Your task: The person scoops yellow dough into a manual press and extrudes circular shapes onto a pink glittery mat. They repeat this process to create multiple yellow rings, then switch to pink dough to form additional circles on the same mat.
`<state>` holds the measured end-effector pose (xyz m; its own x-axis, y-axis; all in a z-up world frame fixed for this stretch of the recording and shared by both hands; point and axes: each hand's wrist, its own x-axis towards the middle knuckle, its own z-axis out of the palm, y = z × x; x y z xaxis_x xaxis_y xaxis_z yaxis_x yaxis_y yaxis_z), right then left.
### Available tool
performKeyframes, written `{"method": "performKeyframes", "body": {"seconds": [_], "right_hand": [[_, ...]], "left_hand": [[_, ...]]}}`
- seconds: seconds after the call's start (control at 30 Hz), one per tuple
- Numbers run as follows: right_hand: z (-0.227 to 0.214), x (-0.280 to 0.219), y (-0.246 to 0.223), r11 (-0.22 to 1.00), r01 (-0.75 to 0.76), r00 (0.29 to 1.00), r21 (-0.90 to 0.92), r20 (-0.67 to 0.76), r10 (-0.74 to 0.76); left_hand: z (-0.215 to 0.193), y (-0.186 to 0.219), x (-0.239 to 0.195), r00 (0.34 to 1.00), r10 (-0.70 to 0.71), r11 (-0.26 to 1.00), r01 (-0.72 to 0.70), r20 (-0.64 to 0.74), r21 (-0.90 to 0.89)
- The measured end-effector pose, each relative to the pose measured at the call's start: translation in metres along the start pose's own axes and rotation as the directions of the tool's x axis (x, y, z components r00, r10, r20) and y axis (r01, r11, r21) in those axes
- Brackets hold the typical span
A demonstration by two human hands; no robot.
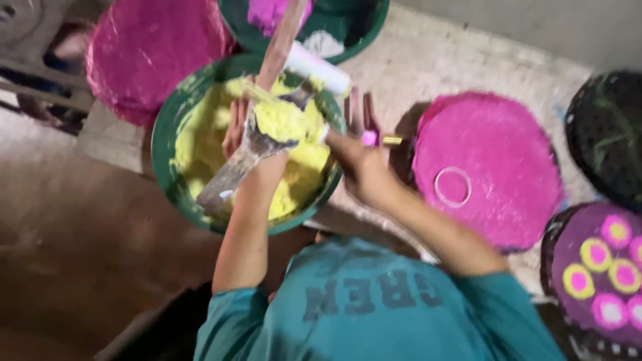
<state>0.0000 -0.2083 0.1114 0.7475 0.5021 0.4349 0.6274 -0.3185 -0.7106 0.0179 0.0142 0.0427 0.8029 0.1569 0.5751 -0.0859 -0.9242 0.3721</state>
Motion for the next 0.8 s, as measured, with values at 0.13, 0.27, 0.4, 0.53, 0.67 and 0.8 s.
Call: {"method": "performKeyframes", "body": {"seconds": [0.13, 0.27, 0.4, 0.53, 0.67, 0.8], "right_hand": [[0.011, -0.039, 0.007, 0.992, -0.119, 0.988, 0.04, 0.109, 0.114], [-0.019, -0.033, 0.022, 0.965, -0.258, 0.954, 0.05, 0.173, 0.246], [-0.021, -0.018, 0.044, 0.941, -0.337, 0.938, 0.02, 0.087, 0.334], [0.01, -0.025, 0.036, 0.98, -0.197, 0.98, 0.025, 0.028, 0.196], [0.01, -0.043, 0.042, 0.949, -0.314, 0.933, 0.038, 0.194, 0.302], [0.002, -0.063, 0.067, 0.914, -0.34, 0.907, 0.223, 0.333, 0.256]], "left_hand": [[-0.014, 0.001, 0.025, 0.996, -0.078, 0.997, 0.078, 0.037, 0.004], [-0.022, 0.005, 0.019, 0.986, -0.133, 0.991, 0.134, 0.105, 0.002], [-0.007, 0.016, 0.008, 0.999, -0.027, 0.993, 0.022, 0.045, 0.113], [0.011, 0.01, 0.027, 0.901, -0.371, 0.922, 0.387, 0.226, -0.03], [-0.003, -0.001, 0.016, 0.947, -0.278, 0.95, 0.296, 0.161, -0.101], [-0.028, -0.027, 0.026, 0.995, -0.082, 0.993, 0.086, -0.06, 0.078]]}}
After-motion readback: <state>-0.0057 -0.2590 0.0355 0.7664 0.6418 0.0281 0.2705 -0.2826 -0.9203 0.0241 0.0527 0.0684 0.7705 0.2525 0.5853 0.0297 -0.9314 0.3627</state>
